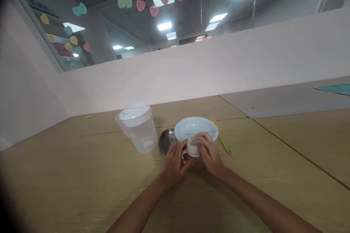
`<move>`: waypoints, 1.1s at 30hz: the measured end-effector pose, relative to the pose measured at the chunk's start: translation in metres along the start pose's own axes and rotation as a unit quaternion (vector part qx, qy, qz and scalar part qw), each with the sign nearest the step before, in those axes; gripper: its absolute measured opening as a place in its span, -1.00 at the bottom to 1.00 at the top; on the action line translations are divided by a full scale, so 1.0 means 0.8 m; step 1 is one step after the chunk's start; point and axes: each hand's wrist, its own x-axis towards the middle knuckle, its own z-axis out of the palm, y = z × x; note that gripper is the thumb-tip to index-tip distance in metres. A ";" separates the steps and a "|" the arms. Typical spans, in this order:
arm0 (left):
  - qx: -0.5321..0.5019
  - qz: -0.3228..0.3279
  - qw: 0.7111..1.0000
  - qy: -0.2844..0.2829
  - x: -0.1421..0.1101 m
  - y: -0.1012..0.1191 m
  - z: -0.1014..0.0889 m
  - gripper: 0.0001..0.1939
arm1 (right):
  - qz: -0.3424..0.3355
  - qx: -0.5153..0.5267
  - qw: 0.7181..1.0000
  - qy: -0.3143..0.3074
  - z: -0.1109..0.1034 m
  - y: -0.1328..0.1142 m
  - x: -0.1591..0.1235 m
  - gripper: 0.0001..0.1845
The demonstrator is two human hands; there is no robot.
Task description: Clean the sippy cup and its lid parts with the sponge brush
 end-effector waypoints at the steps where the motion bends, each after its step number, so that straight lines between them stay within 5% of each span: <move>1: 0.002 0.006 1.000 -0.001 0.000 -0.001 0.000 -0.42 | -0.001 -0.006 1.000 -0.006 0.000 -0.001 0.002 -0.72; 12: -0.008 0.006 1.000 -0.007 0.001 -0.009 -0.001 -0.47 | 0.008 -0.061 0.997 0.050 0.001 0.003 -0.003 -0.80; 22: 0.016 0.030 0.999 -0.003 0.000 -0.012 -0.005 -0.43 | -0.133 -0.133 0.982 0.025 -0.007 0.001 -0.002 -0.86; 33: 0.006 0.003 1.000 -0.022 0.003 -0.005 -0.006 -0.54 | -0.081 -0.085 0.992 0.034 0.004 -0.005 -0.007 -0.84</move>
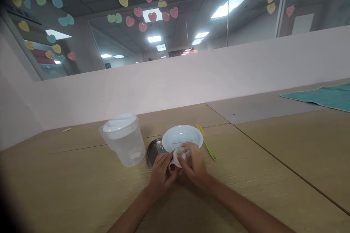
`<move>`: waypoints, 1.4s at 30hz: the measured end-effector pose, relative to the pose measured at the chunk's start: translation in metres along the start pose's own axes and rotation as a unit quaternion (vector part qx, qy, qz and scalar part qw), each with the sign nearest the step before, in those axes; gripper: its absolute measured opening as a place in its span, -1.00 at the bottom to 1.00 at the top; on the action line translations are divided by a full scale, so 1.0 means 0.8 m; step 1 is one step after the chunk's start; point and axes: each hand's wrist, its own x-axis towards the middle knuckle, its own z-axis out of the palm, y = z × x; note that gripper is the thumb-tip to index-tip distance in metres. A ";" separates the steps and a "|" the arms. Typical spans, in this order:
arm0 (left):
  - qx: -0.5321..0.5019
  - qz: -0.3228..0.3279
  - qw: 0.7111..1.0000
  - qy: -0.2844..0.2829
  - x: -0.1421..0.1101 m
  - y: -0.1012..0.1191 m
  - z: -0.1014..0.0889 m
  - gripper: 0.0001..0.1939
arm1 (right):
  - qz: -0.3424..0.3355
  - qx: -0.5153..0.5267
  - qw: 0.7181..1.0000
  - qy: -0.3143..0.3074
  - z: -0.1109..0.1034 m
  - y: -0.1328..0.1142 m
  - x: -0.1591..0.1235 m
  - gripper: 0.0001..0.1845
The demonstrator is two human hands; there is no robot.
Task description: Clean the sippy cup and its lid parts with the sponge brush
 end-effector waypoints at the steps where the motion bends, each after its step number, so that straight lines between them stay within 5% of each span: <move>1: -0.004 -0.006 1.000 0.001 0.000 0.001 0.000 -0.55 | 0.001 0.010 1.000 -0.002 0.001 0.000 -0.002 -0.82; 16: -0.063 -0.039 0.997 -0.010 0.004 0.006 -0.005 -0.59 | -0.001 0.019 0.996 0.085 0.004 0.011 -0.012 -0.86; 25: -0.053 -0.033 0.998 -0.017 0.004 0.002 -0.002 -0.60 | -0.094 0.008 0.995 0.023 -0.004 -0.008 -0.011 -0.90; 31: -0.051 -0.069 0.996 0.012 -0.003 -0.003 0.008 -0.33 | 0.140 0.102 0.977 0.125 0.001 -0.009 -0.001 -0.87; 36: -0.056 -0.062 0.996 -0.013 -0.005 -0.008 0.013 -0.29 | 0.151 0.183 0.971 0.015 0.004 -0.009 0.000 -0.74; 42: -0.060 -0.063 0.996 -0.018 -0.004 -0.007 0.009 -0.31 | 0.157 0.158 0.972 0.072 0.007 -0.011 -0.007 -0.80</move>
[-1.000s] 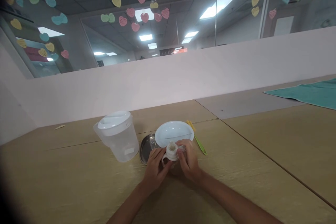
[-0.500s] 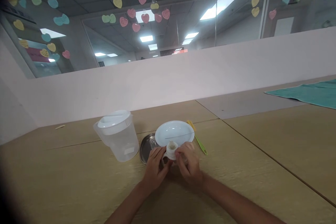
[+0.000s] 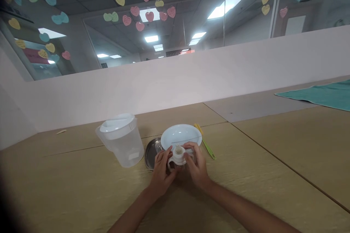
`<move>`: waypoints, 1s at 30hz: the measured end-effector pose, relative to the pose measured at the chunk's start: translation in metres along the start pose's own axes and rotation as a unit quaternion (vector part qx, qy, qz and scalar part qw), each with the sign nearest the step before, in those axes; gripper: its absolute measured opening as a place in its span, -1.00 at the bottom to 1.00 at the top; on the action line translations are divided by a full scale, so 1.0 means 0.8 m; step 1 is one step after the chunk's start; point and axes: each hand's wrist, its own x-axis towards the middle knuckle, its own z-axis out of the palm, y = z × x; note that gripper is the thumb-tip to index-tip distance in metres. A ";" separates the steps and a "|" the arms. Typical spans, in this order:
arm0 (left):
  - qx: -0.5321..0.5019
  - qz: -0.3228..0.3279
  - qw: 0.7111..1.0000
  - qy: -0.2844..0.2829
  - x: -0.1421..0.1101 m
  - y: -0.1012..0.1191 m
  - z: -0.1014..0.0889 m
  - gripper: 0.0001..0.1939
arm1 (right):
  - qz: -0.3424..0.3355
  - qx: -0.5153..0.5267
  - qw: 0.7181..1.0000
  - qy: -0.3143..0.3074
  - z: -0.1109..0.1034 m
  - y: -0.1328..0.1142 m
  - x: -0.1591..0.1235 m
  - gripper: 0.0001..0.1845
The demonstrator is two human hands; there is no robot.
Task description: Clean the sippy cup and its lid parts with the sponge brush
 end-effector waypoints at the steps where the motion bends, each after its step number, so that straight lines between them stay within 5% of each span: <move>1: -0.001 -0.003 1.000 0.001 0.000 0.000 0.000 -0.31 | -0.002 -0.005 1.000 0.007 -0.001 0.000 0.000 -0.80; 6: -0.008 0.000 1.000 0.000 0.001 -0.003 0.002 -0.29 | -0.008 -0.010 1.000 -0.010 -0.006 0.001 0.005 -0.72; 12: -0.019 0.009 1.000 -0.007 0.000 -0.003 -0.001 -0.30 | -0.059 -0.043 0.979 -0.191 -0.015 -0.002 0.016 -0.55; 21: -0.018 0.010 1.000 -0.002 0.002 0.001 -0.003 -0.36 | -0.054 -0.123 0.980 -0.150 -0.004 -0.007 0.023 -0.57; 30: -0.037 0.005 0.999 -0.006 0.001 0.003 -0.004 -0.39 | -0.086 -0.096 0.971 -0.200 -0.010 -0.009 0.022 -0.64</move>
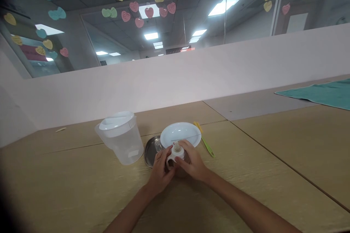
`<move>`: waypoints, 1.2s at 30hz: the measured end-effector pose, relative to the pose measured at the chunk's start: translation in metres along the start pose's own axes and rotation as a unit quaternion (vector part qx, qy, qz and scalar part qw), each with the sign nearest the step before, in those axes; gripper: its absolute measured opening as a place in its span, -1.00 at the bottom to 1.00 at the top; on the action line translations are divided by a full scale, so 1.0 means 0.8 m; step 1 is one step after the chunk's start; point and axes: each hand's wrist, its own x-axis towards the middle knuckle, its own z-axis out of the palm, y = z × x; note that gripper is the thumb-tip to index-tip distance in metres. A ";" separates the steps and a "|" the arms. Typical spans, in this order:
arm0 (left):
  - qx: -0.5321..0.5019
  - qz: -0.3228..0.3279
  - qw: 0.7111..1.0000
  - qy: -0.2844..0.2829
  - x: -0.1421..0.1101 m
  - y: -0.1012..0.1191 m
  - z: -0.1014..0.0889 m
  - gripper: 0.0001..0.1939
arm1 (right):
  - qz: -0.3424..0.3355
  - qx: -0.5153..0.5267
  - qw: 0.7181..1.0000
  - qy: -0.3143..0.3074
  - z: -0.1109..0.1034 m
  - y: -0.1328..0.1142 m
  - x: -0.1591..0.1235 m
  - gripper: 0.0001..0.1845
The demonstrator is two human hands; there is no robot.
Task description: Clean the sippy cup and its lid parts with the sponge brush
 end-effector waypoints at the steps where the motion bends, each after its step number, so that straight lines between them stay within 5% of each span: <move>1: -0.003 -0.002 1.000 0.000 0.000 0.000 0.000 -0.38 | -0.008 -0.002 1.000 0.000 0.000 0.001 -0.002 -0.63; 11: 0.018 -0.024 0.999 0.015 -0.002 0.003 0.004 -0.44 | -0.023 -0.095 0.992 0.083 0.012 0.004 -0.006 -0.69; 19: 0.169 0.132 0.977 0.009 0.009 -0.020 -0.026 -0.39 | -0.056 -0.178 0.979 0.080 0.009 0.004 -0.004 -0.73; 23: 0.226 0.029 0.970 0.080 0.011 -0.043 -0.039 -0.58 | -0.061 -0.205 0.973 0.090 0.011 0.008 -0.006 -0.68; 26: 0.242 -0.036 0.966 0.078 0.011 -0.058 -0.037 -0.55 | -0.055 -0.212 0.972 0.081 0.012 0.009 -0.006 -0.69; 36: 0.283 -0.085 0.953 0.061 0.011 -0.065 -0.034 -0.52 | -0.062 -0.206 0.974 0.069 0.011 0.011 -0.007 -0.69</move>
